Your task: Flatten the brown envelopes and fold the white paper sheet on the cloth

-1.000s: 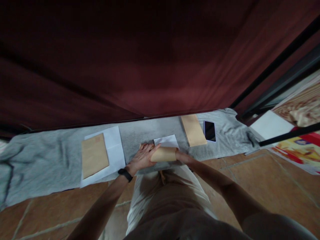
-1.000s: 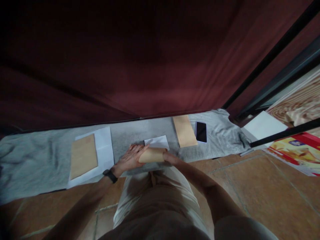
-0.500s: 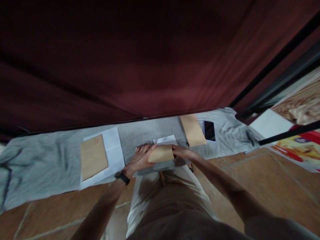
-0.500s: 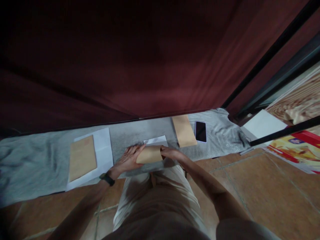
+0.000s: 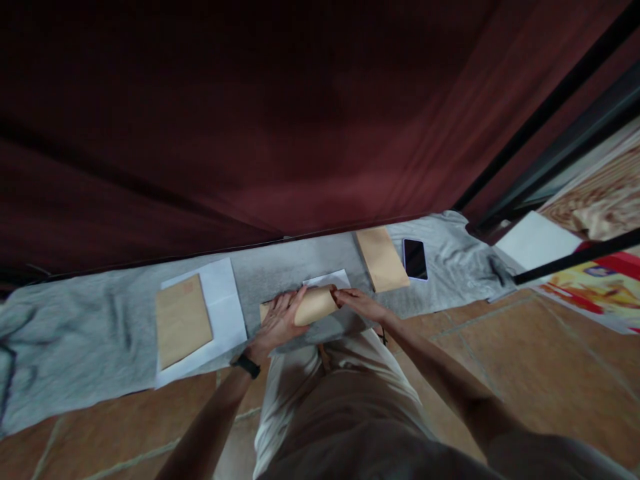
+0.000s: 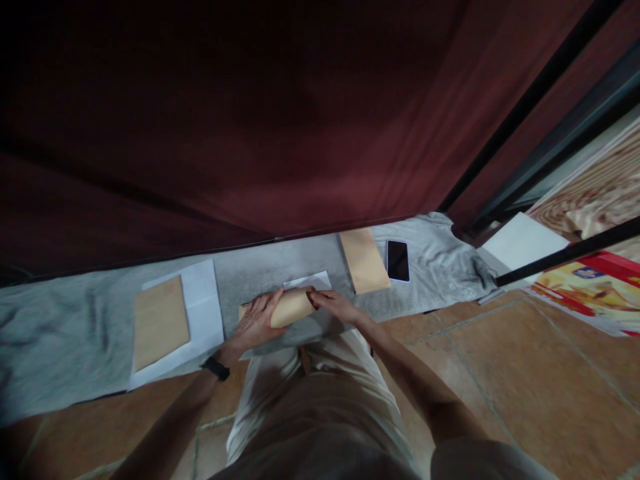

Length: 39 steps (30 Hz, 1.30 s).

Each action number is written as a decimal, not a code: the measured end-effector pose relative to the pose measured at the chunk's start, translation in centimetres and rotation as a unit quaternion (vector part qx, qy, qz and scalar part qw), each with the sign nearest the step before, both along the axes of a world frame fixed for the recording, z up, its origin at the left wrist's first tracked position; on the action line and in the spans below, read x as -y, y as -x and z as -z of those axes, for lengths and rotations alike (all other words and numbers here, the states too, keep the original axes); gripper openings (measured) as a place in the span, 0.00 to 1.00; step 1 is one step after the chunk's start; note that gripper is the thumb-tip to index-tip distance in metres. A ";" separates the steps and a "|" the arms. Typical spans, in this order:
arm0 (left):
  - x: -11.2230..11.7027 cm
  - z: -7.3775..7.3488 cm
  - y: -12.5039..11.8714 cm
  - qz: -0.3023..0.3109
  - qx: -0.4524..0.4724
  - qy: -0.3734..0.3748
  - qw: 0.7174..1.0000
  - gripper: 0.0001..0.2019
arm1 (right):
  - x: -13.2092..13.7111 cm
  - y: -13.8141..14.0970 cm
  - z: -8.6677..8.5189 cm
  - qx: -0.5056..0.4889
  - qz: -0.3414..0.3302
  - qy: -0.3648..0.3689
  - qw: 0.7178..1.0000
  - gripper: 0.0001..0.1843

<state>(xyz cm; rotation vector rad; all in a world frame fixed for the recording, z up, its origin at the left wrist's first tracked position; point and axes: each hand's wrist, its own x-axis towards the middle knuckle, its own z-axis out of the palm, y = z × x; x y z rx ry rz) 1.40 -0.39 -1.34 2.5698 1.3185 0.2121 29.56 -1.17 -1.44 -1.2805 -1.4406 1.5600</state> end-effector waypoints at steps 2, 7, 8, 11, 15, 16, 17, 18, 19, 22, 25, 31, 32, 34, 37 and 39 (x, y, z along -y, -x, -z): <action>0.2 0.1 0.3 -0.006 0.000 -0.015 1.000 0.55 | 0.2 -0.3 0.1 0.013 -0.008 -0.013 1.000 0.22; 1.0 0.2 1.1 -0.058 0.000 -0.059 0.997 0.54 | -0.3 -1.2 0.6 0.168 0.082 -0.057 0.981 0.16; 1.2 0.2 1.3 -0.073 -0.001 -0.066 0.995 0.53 | -0.5 -1.3 0.7 0.226 0.110 -0.064 0.966 0.16; 1.7 0.2 1.7 -0.106 -0.012 -0.084 0.991 0.53 | -1.1 -0.9 0.9 0.382 0.155 -0.068 0.909 0.19; 2.1 0.2 1.8 -0.122 -0.012 -0.111 0.986 0.51 | -1.4 1.1 1.3 0.479 0.150 -0.051 0.863 0.24; 2.2 0.2 1.8 -0.123 -0.012 -0.117 0.985 0.50 | -1.5 1.6 1.5 0.488 0.150 -0.052 0.858 0.25; 2.3 0.1 1.7 -0.125 -0.013 -0.123 0.984 0.49 | -1.5 2.0 1.7 0.492 0.154 -0.056 0.855 0.25; 2.4 0.0 1.7 -0.126 -0.016 -0.127 0.984 0.49 | -1.5 2.3 1.9 0.491 0.160 -0.060 0.854 0.26; 2.5 0.0 1.7 -0.127 -0.019 -0.130 0.983 0.48 | -1.5 2.4 2.2 0.484 0.167 -0.062 0.856 0.26; 2.7 0.0 1.7 -0.124 -0.025 -0.133 0.983 0.46 | -1.6 2.1 2.8 0.448 0.176 -0.065 0.874 0.23; 2.7 0.4 1.8 -0.128 -0.025 -0.132 0.983 0.47 | -1.6 1.5 3.0 0.423 0.168 -0.070 0.888 0.16; 2.5 0.9 2.2 -0.132 -0.026 -0.128 0.983 0.48 | -1.4 -1.0 2.9 0.331 0.224 -0.082 0.913 0.15; 2.5 1.0 2.2 -0.130 -0.025 -0.131 0.983 0.48 | -1.3 -1.5 2.7 0.300 0.247 -0.089 0.917 0.15; 2.5 1.1 2.2 -0.129 -0.025 -0.140 0.981 0.49 | -0.9 -2.7 2.3 0.244 0.289 -0.113 0.919 0.14; 2.5 1.2 2.0 -0.129 -0.028 -0.142 0.981 0.48 | -0.2 -4.0 1.6 0.182 0.323 -0.146 0.917 0.16; 2.5 1.4 2.0 -0.128 -0.031 -0.140 0.981 0.48 | 0.3 -4.3 1.2 0.147 0.321 -0.154 0.923 0.18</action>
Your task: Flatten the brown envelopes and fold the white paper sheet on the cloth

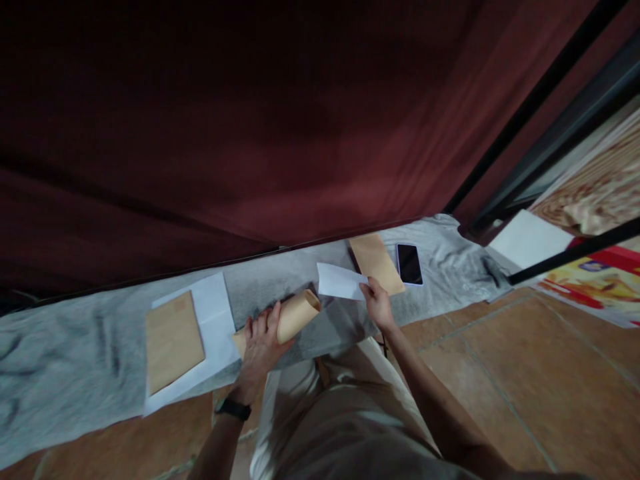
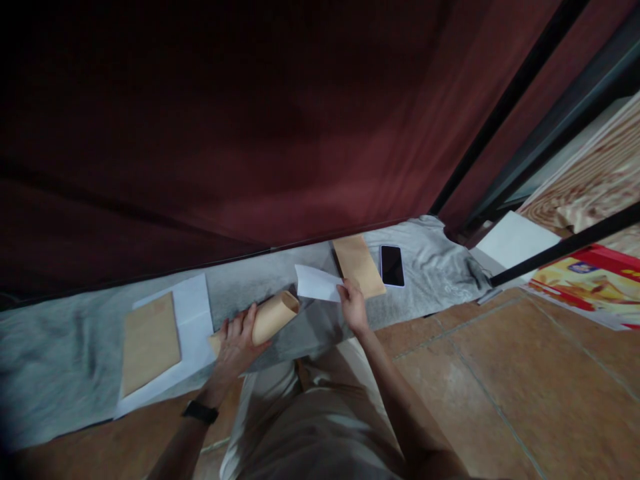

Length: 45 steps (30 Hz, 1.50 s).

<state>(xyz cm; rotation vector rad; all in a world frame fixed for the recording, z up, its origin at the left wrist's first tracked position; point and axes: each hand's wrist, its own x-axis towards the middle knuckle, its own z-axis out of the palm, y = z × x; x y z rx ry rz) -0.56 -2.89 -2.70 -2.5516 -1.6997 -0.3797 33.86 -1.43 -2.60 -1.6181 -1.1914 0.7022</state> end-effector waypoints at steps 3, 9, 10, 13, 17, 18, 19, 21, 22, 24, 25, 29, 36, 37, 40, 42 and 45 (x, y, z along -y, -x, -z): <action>0.0 0.2 0.0 -0.001 -0.004 -0.009 1.000 0.48 | 0.6 0.0 -0.3 -0.030 -0.059 -0.011 0.998 0.19; 0.1 -0.2 -0.1 0.010 -0.016 -0.016 1.000 0.44 | 1.0 -0.9 -1.1 -0.008 -0.145 0.003 0.989 0.17; 0.1 -0.3 -0.2 0.012 -0.020 -0.015 1.000 0.45 | 0.9 -1.3 -1.3 0.003 -0.153 0.008 0.988 0.17; 0.0 -0.4 -0.2 0.023 -0.031 -0.008 0.999 0.47 | 0.4 -2.3 -1.7 0.035 -0.176 0.038 0.983 0.15; 0.0 -0.3 -0.1 0.030 -0.035 -0.002 0.999 0.49 | -0.4 -3.0 -2.1 0.057 -0.205 0.071 0.975 0.11; 0.0 -0.2 -0.1 0.030 -0.034 -0.003 0.999 0.49 | -0.6 -3.0 -2.2 0.065 -0.208 0.079 0.973 0.10; 0.0 -0.2 -0.1 0.032 -0.032 -0.003 0.999 0.49 | -0.7 -3.1 -2.3 0.075 -0.210 0.088 0.971 0.10; 0.0 -0.2 -0.1 0.037 -0.028 -0.002 0.999 0.50 | -1.0 -3.1 -2.4 0.095 -0.212 0.111 0.966 0.11; 0.0 -0.2 -0.1 0.039 -0.027 -0.002 0.999 0.50 | -1.1 -3.0 -2.4 0.103 -0.213 0.120 0.964 0.12; 0.0 -0.3 -0.3 0.039 -0.024 -0.001 0.999 0.51 | -1.2 -2.6 -2.5 0.113 -0.208 0.136 0.962 0.13; -0.1 -0.4 -0.3 0.037 -0.022 0.000 0.999 0.51 | -1.2 -2.3 -2.4 0.115 -0.205 0.143 0.961 0.14; -0.1 -0.4 -0.8 0.041 -0.016 0.009 0.999 0.51 | -1.1 -0.4 -2.2 0.117 -0.194 0.158 0.961 0.12; -0.6 0.0 -1.5 0.033 0.002 0.036 0.999 0.53 | -0.6 2.7 -1.5 0.127 -0.163 0.178 0.962 0.13; -0.6 0.1 -1.6 0.033 0.005 0.041 0.999 0.54 | -0.5 3.0 -1.5 0.127 -0.161 0.181 0.962 0.14; -0.8 0.0 -1.9 0.033 0.015 0.052 0.998 0.55 | -0.3 4.4 -1.2 0.127 -0.164 0.186 0.961 0.14; -0.9 -0.1 -2.3 0.039 0.016 0.059 0.997 0.55 | -0.2 5.5 -0.8 0.128 -0.165 0.186 0.960 0.14; -1.0 -0.5 -3.0 0.047 0.014 0.066 0.997 0.55 | 0.0 7.1 0.0 0.146 -0.171 0.174 0.959 0.13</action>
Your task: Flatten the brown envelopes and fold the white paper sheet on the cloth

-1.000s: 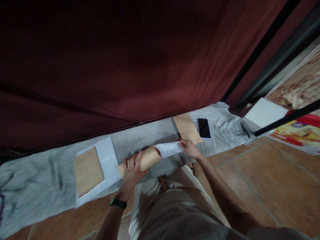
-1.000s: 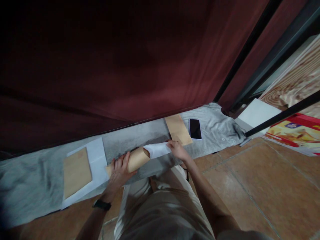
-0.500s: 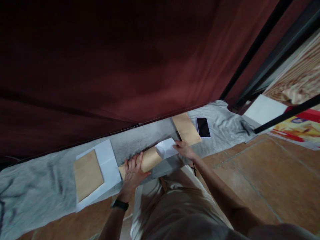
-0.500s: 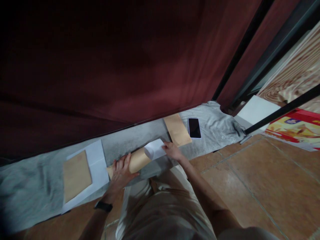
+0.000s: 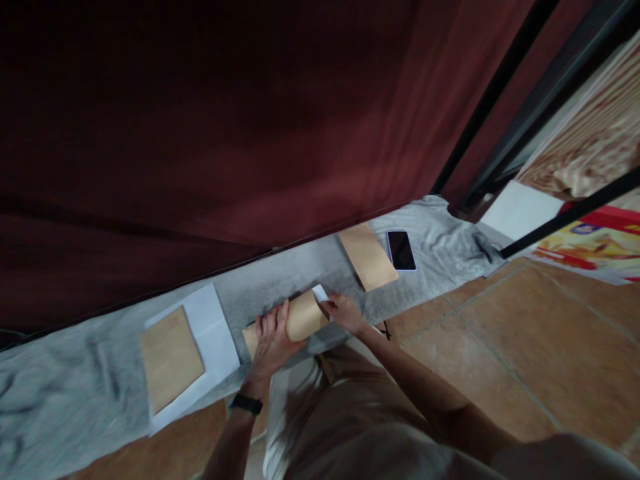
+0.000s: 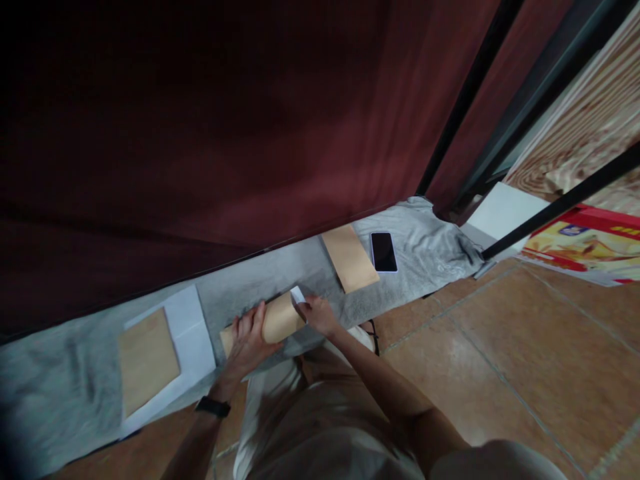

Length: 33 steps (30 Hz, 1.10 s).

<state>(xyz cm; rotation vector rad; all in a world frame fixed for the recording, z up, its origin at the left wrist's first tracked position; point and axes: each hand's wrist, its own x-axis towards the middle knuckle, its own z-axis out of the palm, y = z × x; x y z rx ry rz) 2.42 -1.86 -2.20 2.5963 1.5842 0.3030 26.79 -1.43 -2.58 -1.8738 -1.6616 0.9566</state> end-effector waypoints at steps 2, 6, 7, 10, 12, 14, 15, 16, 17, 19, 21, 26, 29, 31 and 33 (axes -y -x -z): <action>0.0 -0.3 -0.3 0.002 -0.002 -0.003 1.000 0.55 | 0.1 0.5 0.7 0.014 -0.009 -0.019 1.000 0.12; 0.1 -0.6 -0.6 0.005 -0.001 -0.013 1.000 0.53 | 0.1 0.3 1.7 0.006 -0.008 -0.054 0.998 0.13; 0.1 -0.6 -0.6 0.007 0.001 -0.016 1.000 0.53 | 0.0 0.2 1.8 -0.001 -0.007 -0.056 0.998 0.13; 0.0 -0.6 -0.7 0.016 0.006 -0.023 1.000 0.52 | -0.3 0.1 1.9 -0.027 -0.012 -0.045 0.999 0.12; -0.2 -0.6 -1.0 0.025 0.009 -0.024 0.999 0.52 | -0.5 0.4 1.8 -0.047 -0.025 -0.033 0.998 0.12; -0.4 -0.7 -1.3 0.030 0.009 -0.022 0.999 0.53 | -0.8 0.7 1.6 -0.064 -0.033 -0.021 0.997 0.13; -0.5 -0.7 -1.4 0.031 0.007 -0.020 0.999 0.53 | -0.8 0.8 1.5 -0.070 -0.032 -0.014 0.997 0.13; -0.5 -0.7 -1.5 0.031 0.005 -0.018 0.999 0.54 | -0.8 0.8 1.5 -0.075 -0.030 -0.008 0.997 0.14; -0.6 -0.8 -1.5 0.031 0.004 -0.017 0.999 0.54 | -0.8 0.7 1.4 -0.077 -0.024 -0.001 0.997 0.14; -0.7 -0.8 -1.5 0.032 0.002 -0.014 0.999 0.54 | -0.5 0.5 1.3 -0.079 -0.013 0.012 0.997 0.13; -0.7 -0.8 -1.5 0.037 0.000 -0.015 0.999 0.54 | -0.1 0.3 1.3 -0.080 0.002 0.025 0.997 0.12; -0.6 -0.4 -1.4 0.050 -0.002 -0.032 0.998 0.54 | 0.9 0.4 1.1 -0.107 0.096 0.044 0.989 0.04; -0.6 -0.3 -1.4 0.053 0.001 -0.047 0.997 0.52 | 1.2 0.7 1.0 -0.131 0.129 0.034 0.982 0.02; -0.6 -0.3 -1.3 0.054 0.002 -0.055 0.997 0.52 | 1.4 0.8 0.9 -0.157 0.146 0.025 0.976 0.05; -0.6 -0.5 -1.3 0.055 0.004 -0.061 0.997 0.51 | 1.4 0.9 0.9 -0.185 0.166 0.017 0.969 0.11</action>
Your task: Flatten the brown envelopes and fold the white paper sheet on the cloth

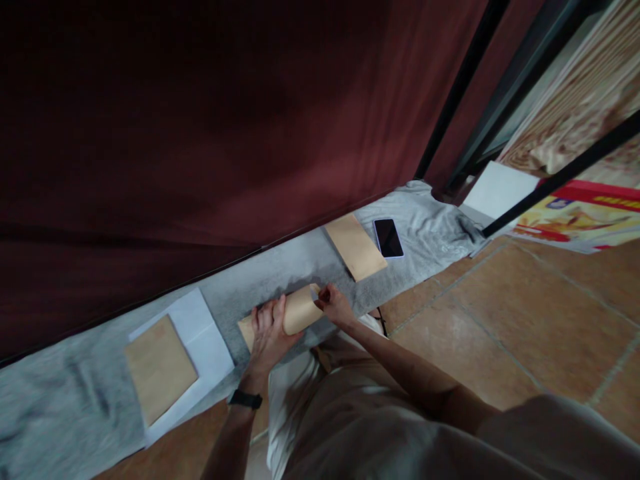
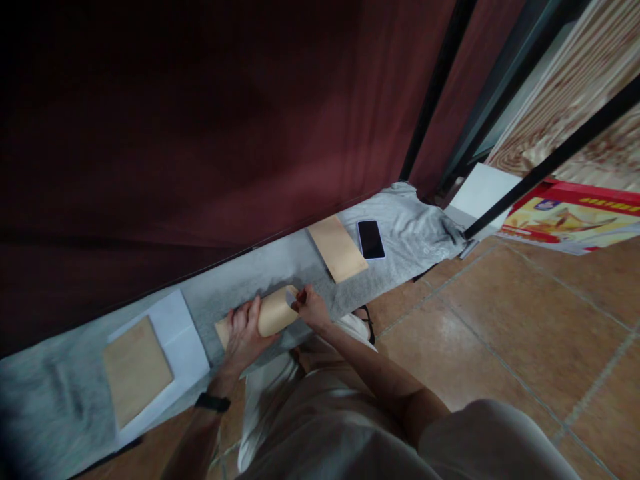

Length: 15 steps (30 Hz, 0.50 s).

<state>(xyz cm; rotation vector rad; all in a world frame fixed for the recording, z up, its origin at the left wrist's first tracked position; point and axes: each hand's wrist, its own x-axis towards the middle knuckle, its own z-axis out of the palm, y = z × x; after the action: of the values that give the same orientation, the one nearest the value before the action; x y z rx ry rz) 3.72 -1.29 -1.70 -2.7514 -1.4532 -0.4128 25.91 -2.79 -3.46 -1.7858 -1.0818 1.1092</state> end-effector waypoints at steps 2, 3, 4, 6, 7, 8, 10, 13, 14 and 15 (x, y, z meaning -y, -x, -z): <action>-0.1 -0.2 0.1 0.002 0.001 0.000 1.000 0.51 | -0.1 0.0 0.0 -0.022 0.014 -0.004 1.000 0.18; -0.1 -0.3 0.1 0.003 0.001 0.001 1.000 0.51 | -0.2 -0.1 0.1 -0.027 0.012 -0.003 1.000 0.20; -0.2 -0.4 0.1 0.003 0.001 0.003 1.000 0.51 | -0.3 -0.2 0.1 -0.027 0.003 -0.001 1.000 0.19; -0.3 -0.5 0.2 0.005 0.001 0.007 1.000 0.50 | -0.5 -0.4 0.3 -0.015 -0.021 0.009 1.000 0.12; -0.4 -0.6 0.2 0.007 0.000 0.007 1.000 0.50 | -0.6 -0.5 0.4 -0.007 -0.033 0.012 0.999 0.07; -0.5 -0.6 0.2 0.010 -0.002 0.007 1.000 0.49 | -0.6 -0.6 0.5 -0.001 -0.044 0.014 0.999 0.04; -0.6 -0.7 0.2 0.017 -0.007 0.003 1.000 0.48 | -0.6 -0.7 0.7 0.005 -0.057 0.012 0.998 0.03; -0.9 -0.6 0.2 0.024 -0.014 -0.008 1.000 0.48 | -0.6 -0.8 0.6 0.011 -0.067 0.003 0.998 0.03; -0.9 -0.5 0.2 0.026 -0.015 -0.012 0.999 0.48 | -0.6 -0.9 0.6 0.014 -0.067 0.000 0.998 0.02; -1.0 -0.4 0.2 0.027 -0.015 -0.015 0.999 0.47 | -0.6 -1.0 0.5 0.020 -0.067 0.000 0.998 0.02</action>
<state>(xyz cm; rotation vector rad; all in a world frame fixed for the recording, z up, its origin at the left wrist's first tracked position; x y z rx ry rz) 3.55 -0.33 -1.26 -2.7668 -1.3566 -0.3884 26.87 -2.16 -3.96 -1.7618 -1.2415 1.1572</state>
